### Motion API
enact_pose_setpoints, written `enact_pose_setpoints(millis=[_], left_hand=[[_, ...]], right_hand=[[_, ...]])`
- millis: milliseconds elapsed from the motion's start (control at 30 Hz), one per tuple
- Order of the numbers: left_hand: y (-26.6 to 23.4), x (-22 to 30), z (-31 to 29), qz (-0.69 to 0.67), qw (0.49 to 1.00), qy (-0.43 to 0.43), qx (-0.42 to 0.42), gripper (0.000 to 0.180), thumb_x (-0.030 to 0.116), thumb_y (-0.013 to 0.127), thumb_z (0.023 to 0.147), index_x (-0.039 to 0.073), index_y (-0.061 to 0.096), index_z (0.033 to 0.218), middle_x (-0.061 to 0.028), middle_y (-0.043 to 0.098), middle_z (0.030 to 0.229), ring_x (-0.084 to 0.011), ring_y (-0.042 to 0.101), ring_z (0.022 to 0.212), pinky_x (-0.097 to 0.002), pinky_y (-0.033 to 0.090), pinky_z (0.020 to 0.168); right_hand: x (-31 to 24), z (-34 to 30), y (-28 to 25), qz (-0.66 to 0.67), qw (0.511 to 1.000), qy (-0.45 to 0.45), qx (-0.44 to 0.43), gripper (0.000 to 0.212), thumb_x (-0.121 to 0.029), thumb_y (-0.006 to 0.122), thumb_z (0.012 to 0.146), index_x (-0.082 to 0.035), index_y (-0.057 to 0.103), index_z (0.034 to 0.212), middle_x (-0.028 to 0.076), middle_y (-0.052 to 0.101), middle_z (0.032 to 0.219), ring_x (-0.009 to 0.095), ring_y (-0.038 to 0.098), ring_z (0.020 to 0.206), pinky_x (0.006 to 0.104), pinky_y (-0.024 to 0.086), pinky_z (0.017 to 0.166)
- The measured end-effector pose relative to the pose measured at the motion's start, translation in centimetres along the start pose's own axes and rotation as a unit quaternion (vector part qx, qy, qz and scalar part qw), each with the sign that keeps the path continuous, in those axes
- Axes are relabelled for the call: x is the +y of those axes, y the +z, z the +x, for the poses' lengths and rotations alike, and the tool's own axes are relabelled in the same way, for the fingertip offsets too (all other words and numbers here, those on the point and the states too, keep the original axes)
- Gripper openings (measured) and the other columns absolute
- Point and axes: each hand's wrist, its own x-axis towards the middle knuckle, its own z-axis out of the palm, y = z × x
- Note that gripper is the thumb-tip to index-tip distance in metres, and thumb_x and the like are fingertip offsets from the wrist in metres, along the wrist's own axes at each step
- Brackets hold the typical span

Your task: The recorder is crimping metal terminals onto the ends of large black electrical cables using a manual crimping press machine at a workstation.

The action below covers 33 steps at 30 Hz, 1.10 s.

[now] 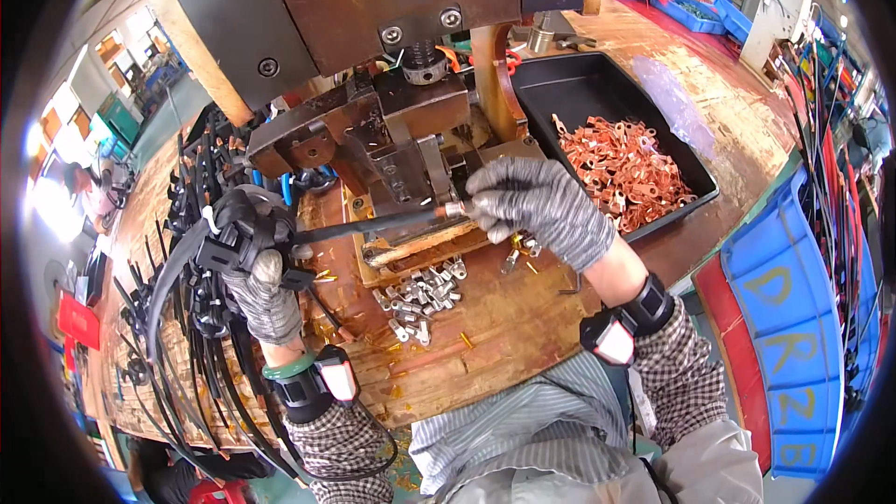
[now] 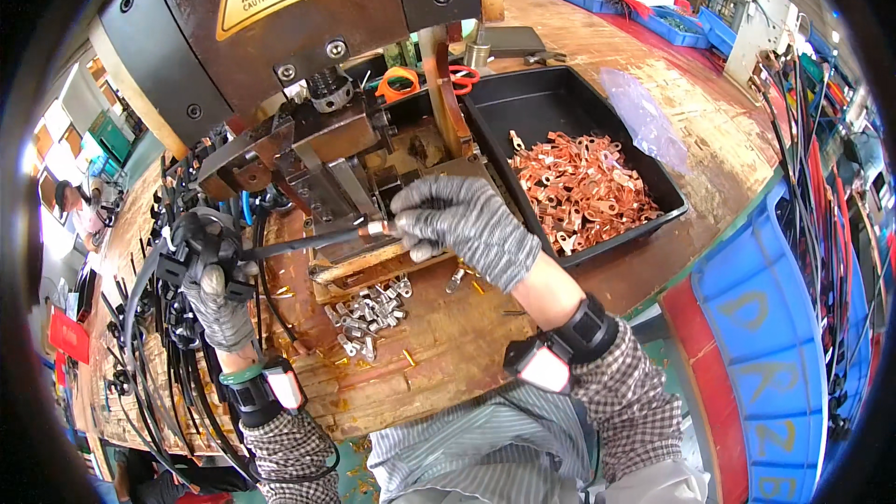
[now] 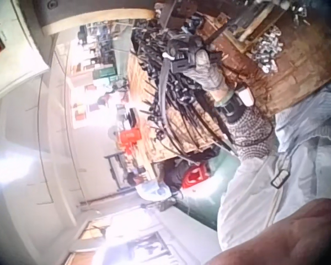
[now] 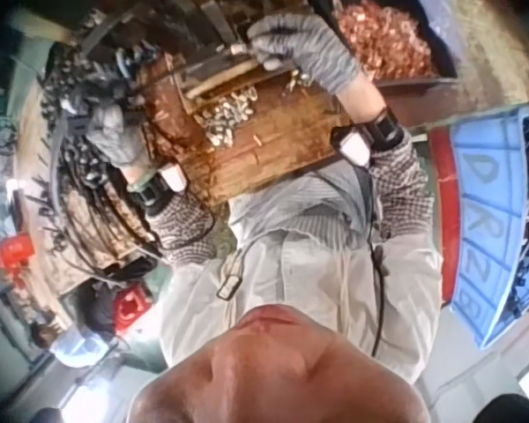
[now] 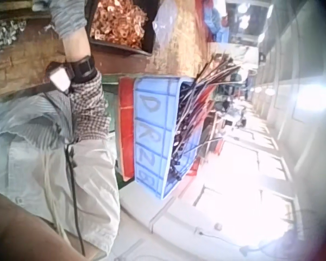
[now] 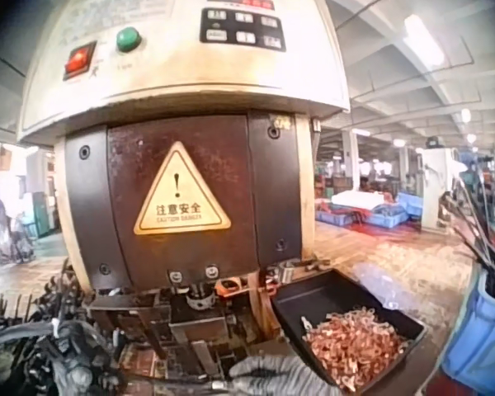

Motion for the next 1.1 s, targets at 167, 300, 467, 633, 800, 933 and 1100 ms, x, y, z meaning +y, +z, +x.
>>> enact_pose_setpoints(millis=[167,300,467,633,800,933,1100], left_hand=[[0.5,-0.1,0.2,0.006,1.0,-0.017,-0.024,0.063,0.039,0.075,0.067,0.007,0.046,0.113,-0.0035,0.054,0.088,-0.0128,0.056,0.075,-0.0216,0.051,0.055],[0.3,-0.6,-0.1,0.101,0.995,-0.006,-0.009,0.062,0.053,0.066,0.072,0.001,0.057,0.104,-0.003,0.057,0.085,-0.0107,0.055,0.065,-0.0228,0.046,0.056],[0.9,-0.9,0.0,0.071,0.997,-0.012,0.002,0.058,0.047,0.065,0.075,0.001,0.055,0.108,-0.0037,0.054,0.091,-0.0125,0.053,0.069,-0.0246,0.045,0.058],[0.0,-1.3,0.0,0.078,0.997,-0.028,-0.003,0.056,0.045,0.061,0.079,0.001,0.052,0.112,-0.0046,0.055,0.092,-0.0145,0.053,0.073,-0.026,0.044,0.063],[-0.4,-1.6,0.0,0.09,0.996,-0.028,0.008,0.056,0.046,0.058,0.08,0.002,0.052,0.114,-0.0072,0.059,0.087,-0.0141,0.054,0.065,-0.0251,0.043,0.061],[-1.1,-1.9,0.2,0.099,0.995,-0.033,0.011,0.056,0.046,0.057,0.081,0.001,0.052,0.114,-0.0067,0.059,0.087,-0.0138,0.054,0.065,-0.0253,0.043,0.06],[-1.0,-2.1,0.3,0.123,0.992,-0.007,0.001,0.057,0.048,0.055,0.082,0.001,0.053,0.114,-0.0064,0.059,0.087,-0.0132,0.053,0.065,-0.0243,0.043,0.058]], right_hand=[[0.1,2.1,-0.5,-0.026,1.0,-0.007,-0.015,0.014,-0.003,0.063,0.079,0.001,0.062,0.093,0.008,0.063,0.078,0.013,0.062,0.068,0.024,0.054,0.061],[0.6,3.3,-0.7,0.005,1.0,0.007,-0.025,0.013,0.0,0.064,0.077,0.001,0.063,0.09,0.008,0.064,0.076,0.013,0.062,0.064,0.0246,0.054,0.057],[0.3,3.8,-0.9,-0.005,0.999,0.018,-0.028,0.017,-0.006,0.064,0.08,0.001,0.061,0.096,0.007,0.063,0.078,0.013,0.062,0.066,0.0232,0.054,0.062],[0.9,4.4,-0.7,-0.037,0.999,-0.018,-0.016,0.013,-0.006,0.063,0.08,0.0,0.061,0.091,0.006,0.063,0.076,0.012,0.061,0.065,0.023,0.053,0.059],[0.9,4.7,-0.5,-0.104,0.992,-0.076,-0.004,0.008,-0.006,0.064,0.076,-0.001,0.063,0.082,0.007,0.062,0.067,0.011,0.059,0.056,0.0231,0.051,0.05],[0.5,4.8,-0.9,-0.053,0.998,0.006,-0.031,0.01,-0.008,0.064,0.078,-0.002,0.063,0.086,0.005,0.062,0.07,0.01,0.059,0.06,0.0225,0.052,0.053],[-0.1,4.0,-1.3,-0.175,0.984,-0.014,-0.01,0.013,-0.013,0.065,0.08,-0.003,0.062,0.088,0.002,0.061,0.072,0.007,0.057,0.06,0.0212,0.05,0.053]])
